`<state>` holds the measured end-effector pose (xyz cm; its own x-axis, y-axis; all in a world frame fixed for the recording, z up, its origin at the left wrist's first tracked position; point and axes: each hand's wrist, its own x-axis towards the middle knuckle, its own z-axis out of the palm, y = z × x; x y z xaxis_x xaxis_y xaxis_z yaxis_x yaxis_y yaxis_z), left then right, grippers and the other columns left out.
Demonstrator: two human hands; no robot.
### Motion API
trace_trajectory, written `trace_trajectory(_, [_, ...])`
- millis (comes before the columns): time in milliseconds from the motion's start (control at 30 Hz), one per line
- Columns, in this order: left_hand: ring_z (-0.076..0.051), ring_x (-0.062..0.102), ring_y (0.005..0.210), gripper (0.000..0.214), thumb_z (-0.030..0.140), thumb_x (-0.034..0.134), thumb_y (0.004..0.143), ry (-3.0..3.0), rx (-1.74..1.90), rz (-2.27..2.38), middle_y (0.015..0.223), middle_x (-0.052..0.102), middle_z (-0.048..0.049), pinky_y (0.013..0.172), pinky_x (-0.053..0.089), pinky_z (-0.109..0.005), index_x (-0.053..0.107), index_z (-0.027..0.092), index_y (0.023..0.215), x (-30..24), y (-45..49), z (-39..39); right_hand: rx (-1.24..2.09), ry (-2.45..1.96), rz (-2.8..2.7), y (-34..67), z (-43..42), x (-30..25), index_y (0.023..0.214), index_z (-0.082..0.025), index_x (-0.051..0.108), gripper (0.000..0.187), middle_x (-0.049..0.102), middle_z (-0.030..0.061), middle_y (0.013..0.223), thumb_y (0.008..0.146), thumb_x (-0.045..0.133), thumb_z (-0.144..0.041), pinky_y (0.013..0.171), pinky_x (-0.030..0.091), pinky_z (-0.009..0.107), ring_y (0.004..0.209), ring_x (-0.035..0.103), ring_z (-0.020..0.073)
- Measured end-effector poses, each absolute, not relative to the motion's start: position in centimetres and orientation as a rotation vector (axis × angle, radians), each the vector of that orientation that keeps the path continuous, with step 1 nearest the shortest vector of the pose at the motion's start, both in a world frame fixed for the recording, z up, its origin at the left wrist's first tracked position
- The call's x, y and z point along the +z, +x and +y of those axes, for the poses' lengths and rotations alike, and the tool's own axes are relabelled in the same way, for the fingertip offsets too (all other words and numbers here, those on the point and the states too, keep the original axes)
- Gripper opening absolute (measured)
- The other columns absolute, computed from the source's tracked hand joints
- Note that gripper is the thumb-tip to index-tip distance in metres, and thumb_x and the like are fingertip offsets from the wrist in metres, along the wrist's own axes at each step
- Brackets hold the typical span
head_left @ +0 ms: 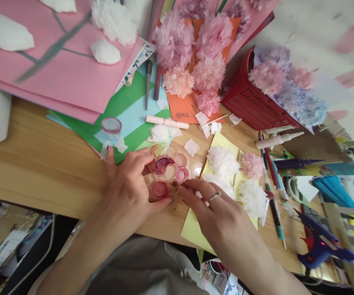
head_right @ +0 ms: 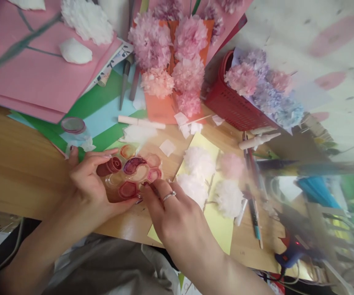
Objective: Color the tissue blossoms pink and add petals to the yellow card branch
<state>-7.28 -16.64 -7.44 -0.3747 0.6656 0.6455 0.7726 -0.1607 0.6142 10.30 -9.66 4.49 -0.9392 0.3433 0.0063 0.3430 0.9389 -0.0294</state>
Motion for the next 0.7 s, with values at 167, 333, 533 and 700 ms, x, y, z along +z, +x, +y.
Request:
trace_trajectory(167, [-0.030,0.066,0.099,0.090,0.042,0.086,0.050,-1.723,-1.586,-1.986,0.119,0.062,-0.0080,0.114,0.018,-0.066,0.038,0.027,0.125,-7.5,-7.3,-16.6,-0.218,-0.271,-3.190,9.5,-9.5,5.5,0.122,-0.004,0.064,0.042,0.070,0.0195,0.109,0.092,0.033,-0.003,0.061,0.061,0.035,0.086,0.069,0.0284])
trace_trajectory(333, [-0.029,0.066,0.102,0.084,0.040,0.083,0.055,-1.716,-1.571,-1.983,0.117,0.062,-0.0079,0.116,0.016,-0.064,0.038,0.026,0.124,-7.4,-7.2,-16.6,-0.070,-0.185,-3.283,8.6,-8.8,6.4,0.118,-0.004,0.066,0.041,0.071,0.0170,0.098,0.084,0.044,0.002,0.063,0.061,0.037,0.083,0.068,0.0273])
trace_trajectory(533, [-0.030,0.064,0.108,0.084,0.036,0.084,0.056,-1.794,-1.554,-2.096,0.123,0.060,-0.0090,0.117,0.014,-0.066,0.036,0.027,0.125,-6.9,-7.2,-17.0,0.820,-0.661,-3.122,9.1,-7.0,6.2,0.117,-0.024,0.065,0.034,0.069,0.0055,0.106,0.093,0.049,-0.006,0.076,0.058,0.030,0.089,0.069,0.0169])
trace_trajectory(700, [-0.037,0.059,0.116,0.100,0.039,0.090,0.048,-1.803,-1.550,-2.087,0.125,0.057,-0.0135,0.115,0.012,-0.072,0.031,0.027,0.128,-6.8,-7.1,-17.1,1.566,-1.095,-2.442,11.2,-5.8,5.1,0.115,-0.026,0.064,0.024,0.073,0.0044,0.103,0.092,0.062,-0.029,0.077,0.059,0.026,0.090,0.071,0.0149])
